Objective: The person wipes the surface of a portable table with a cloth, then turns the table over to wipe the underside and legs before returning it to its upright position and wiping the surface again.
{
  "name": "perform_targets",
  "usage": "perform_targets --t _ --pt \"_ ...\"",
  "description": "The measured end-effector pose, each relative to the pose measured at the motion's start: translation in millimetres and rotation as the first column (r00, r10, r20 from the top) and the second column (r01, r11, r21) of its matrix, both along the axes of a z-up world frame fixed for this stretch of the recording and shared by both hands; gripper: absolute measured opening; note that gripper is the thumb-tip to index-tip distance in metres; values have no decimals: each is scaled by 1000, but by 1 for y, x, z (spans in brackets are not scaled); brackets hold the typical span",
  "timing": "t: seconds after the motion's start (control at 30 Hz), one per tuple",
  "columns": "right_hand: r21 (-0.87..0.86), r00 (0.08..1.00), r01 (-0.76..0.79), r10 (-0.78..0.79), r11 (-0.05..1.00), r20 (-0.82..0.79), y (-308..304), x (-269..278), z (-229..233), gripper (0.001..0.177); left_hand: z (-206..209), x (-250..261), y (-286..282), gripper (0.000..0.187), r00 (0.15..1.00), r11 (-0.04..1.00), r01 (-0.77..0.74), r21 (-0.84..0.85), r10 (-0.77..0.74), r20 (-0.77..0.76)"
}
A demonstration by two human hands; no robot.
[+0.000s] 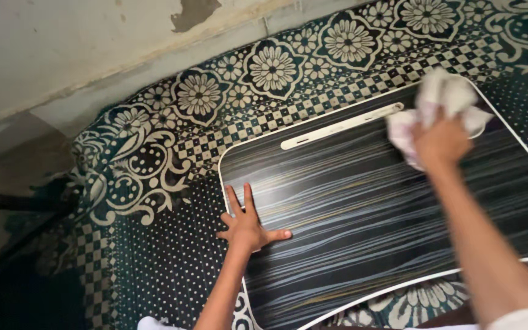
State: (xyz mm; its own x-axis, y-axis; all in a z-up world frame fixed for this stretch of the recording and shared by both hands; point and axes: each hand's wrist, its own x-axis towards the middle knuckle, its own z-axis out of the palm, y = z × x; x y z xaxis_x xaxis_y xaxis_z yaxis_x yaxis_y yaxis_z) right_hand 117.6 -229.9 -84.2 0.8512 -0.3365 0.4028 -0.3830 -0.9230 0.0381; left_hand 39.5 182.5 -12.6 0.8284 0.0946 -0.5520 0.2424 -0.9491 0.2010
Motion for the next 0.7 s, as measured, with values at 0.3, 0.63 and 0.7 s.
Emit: perform_targets --t 0.3,0.63,0.7 --pt "453 742 -595 670 664 -8 252 -27 51 61 -4 0 1 154 1000 1000 12 4 -12 -20" --pt "513 781 -310 523 800 -343 59 -124 44 81 -2 -8 4 163 995 999 -29 -14 30 95" --pt "533 857 -126 362 837 -367 -10 -122 42 72 0 -7 1 163 997 1000 -26 -10 27 76"
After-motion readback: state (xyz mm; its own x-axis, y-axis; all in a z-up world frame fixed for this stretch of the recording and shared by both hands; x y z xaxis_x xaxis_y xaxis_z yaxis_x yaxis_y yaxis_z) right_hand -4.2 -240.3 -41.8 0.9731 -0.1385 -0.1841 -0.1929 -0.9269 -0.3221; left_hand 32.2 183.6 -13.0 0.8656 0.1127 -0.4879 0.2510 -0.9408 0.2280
